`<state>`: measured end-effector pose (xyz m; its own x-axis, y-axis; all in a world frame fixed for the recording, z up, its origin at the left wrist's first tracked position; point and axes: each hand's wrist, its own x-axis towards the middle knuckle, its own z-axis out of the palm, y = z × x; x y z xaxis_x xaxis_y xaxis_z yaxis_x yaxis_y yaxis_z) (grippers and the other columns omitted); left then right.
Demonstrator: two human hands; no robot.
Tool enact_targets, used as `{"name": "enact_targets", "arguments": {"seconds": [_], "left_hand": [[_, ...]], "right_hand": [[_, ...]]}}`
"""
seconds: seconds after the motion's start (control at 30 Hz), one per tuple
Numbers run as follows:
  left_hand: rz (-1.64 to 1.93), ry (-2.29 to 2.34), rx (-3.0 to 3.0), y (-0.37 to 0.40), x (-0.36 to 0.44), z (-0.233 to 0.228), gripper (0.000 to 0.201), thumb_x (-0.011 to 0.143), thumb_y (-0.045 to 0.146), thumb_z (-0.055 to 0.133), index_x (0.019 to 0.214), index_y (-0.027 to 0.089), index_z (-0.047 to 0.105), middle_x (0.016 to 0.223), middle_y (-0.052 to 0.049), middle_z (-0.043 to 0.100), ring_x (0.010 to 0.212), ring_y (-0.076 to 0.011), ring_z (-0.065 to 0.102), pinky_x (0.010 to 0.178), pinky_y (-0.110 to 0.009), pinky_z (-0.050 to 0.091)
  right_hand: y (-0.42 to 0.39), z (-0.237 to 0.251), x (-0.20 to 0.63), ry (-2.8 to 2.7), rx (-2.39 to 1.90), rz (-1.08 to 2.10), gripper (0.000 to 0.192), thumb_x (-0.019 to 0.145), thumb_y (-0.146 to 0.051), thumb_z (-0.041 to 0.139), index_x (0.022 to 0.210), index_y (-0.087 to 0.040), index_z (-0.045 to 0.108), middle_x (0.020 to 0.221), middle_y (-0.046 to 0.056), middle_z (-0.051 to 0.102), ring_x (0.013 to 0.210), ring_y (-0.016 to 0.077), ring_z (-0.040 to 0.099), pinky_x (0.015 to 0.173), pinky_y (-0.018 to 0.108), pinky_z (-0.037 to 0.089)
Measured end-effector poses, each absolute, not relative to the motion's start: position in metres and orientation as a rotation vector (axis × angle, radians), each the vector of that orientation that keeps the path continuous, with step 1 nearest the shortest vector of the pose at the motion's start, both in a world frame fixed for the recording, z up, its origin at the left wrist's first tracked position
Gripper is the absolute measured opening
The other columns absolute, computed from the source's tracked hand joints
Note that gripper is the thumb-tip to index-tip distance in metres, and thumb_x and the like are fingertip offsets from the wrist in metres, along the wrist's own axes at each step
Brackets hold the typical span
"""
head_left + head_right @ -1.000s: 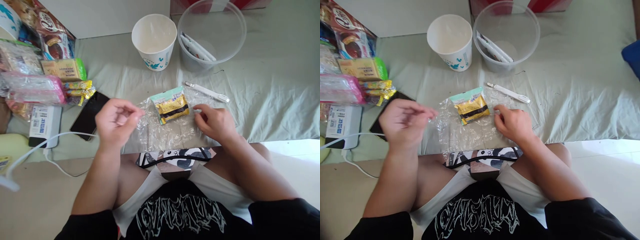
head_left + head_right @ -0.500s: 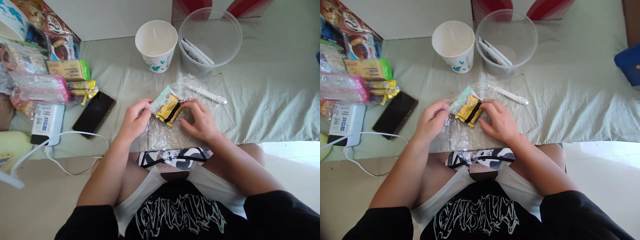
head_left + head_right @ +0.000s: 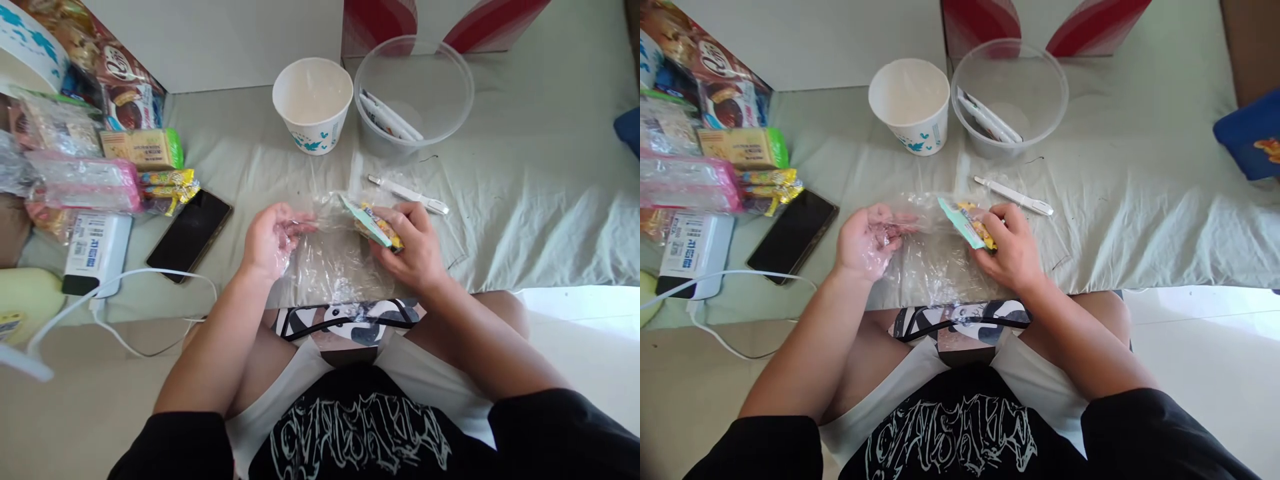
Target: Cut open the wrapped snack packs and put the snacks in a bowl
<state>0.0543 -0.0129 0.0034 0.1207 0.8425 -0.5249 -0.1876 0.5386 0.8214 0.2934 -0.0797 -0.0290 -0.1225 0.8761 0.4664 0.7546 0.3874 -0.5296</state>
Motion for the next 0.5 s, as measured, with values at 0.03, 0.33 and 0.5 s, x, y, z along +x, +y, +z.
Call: {"name": "enact_targets", "arguments": {"seconds": [0.03, 0.33, 0.5], "left_hand": [[0.889, 1.255, 0.633, -0.010, 0.054, 0.002, 0.024, 0.063, 0.034, 0.060, 0.066, 0.022, 0.039, 0.080, -0.007, 0.075, 0.069, -0.0175, 0.073, 0.039, -0.019, 0.019], [0.951, 1.279, 0.478, -0.002, 0.057, 0.004, 0.016, 0.065, 0.030, 0.057, 0.066, 0.021, 0.043, 0.066, -0.005, 0.070, 0.055, -0.0132, 0.067, 0.037, -0.018, 0.019], [0.937, 1.254, 0.483, -0.003, 0.057, 0.007, 0.015, 0.058, 0.027, 0.055, 0.063, 0.020, 0.043, 0.067, -0.005, 0.070, 0.056, -0.0132, 0.068, 0.038, -0.017, 0.015]], "right_hand": [[-0.081, -0.026, 0.297, -1.929, -1.366, 0.190, 0.041, 0.086, -0.023, 0.063, 0.127, -0.025, 0.067, 0.105, 0.010, 0.067, 0.091, 0.0257, 0.069, 0.076, 0.042, 0.060], [-0.074, 0.036, 0.334, -1.636, -1.277, -0.058, 0.015, 0.095, -0.037, 0.062, 0.097, -0.029, 0.074, 0.083, 0.006, 0.069, 0.070, 0.0262, 0.066, 0.063, 0.043, 0.051], [0.022, 0.059, 0.370, -1.630, -1.683, -0.237, 0.020, 0.093, -0.035, 0.062, 0.093, -0.020, 0.075, 0.090, 0.015, 0.074, 0.087, 0.0331, 0.069, 0.078, 0.047, 0.051]]}}
